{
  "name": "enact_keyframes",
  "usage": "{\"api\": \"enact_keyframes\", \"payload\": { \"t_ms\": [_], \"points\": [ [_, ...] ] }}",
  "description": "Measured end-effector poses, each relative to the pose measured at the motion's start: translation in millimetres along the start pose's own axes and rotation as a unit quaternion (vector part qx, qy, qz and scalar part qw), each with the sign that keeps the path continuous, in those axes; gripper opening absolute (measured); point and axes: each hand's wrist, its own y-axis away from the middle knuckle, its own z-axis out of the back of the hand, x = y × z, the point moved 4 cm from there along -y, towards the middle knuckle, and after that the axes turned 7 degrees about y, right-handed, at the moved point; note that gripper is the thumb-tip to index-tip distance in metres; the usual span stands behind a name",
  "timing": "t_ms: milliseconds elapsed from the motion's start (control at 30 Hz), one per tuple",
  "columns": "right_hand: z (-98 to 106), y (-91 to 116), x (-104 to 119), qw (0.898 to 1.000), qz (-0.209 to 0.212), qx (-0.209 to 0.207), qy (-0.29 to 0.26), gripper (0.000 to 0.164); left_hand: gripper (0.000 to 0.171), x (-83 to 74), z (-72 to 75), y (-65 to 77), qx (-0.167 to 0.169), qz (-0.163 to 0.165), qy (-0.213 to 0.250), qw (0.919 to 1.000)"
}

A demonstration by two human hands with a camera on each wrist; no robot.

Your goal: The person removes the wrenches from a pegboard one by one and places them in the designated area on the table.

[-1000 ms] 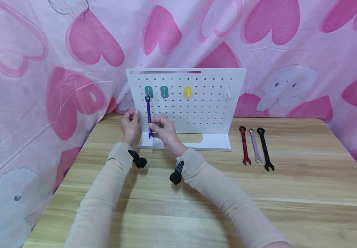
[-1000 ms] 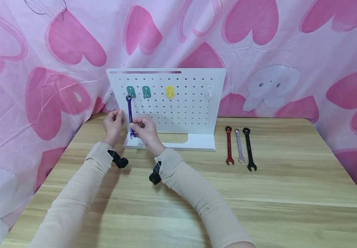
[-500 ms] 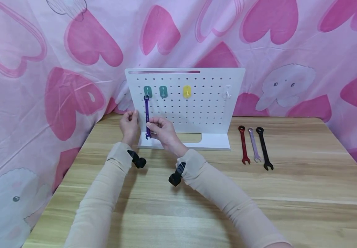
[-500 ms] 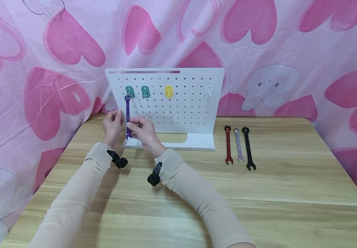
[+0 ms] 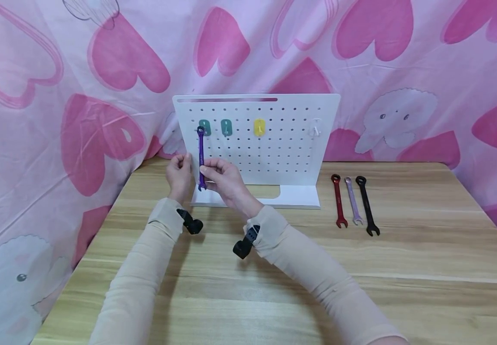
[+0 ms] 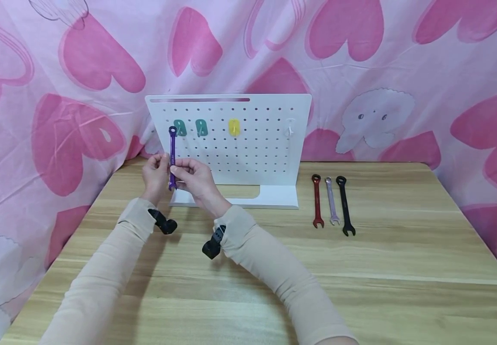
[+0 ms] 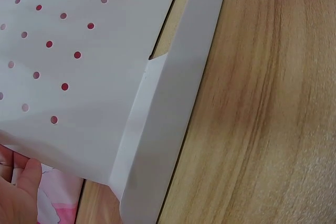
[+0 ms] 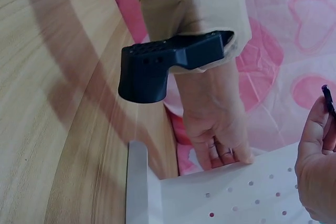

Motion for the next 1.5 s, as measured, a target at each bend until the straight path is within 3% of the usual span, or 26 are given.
{"api": "enact_keyframes", "payload": {
  "t_ms": [267,467,700,1167,1500],
  "points": [
    [6,15,11,1.0,0.014,0.008,-0.001,0.014,0.025,1.1,0.9,0.3,-0.003,-0.001,-0.012,0.9999],
    [24,25,17,1.0,0.02,-0.003,-0.009,0.006,0.025,2.7,0.7,-0.9,-0.005,0.013,-0.017,0.9998],
    [48,38,27,0.999,0.036,-0.011,0.005,0.01,0.029,5.3,1.6,-3.4,-0.001,0.03,-0.017,0.9994],
    [130,70,54,0.993,0.106,-0.051,-0.014,0.026,0.03,3.0,1.6,-2.5,0.004,0.045,-0.019,0.9988],
    [184,90,60,0.987,0.12,-0.101,-0.021,0.012,0.028,1.9,1.6,-0.8,0.005,0.045,-0.015,0.9989]
  ]
}}
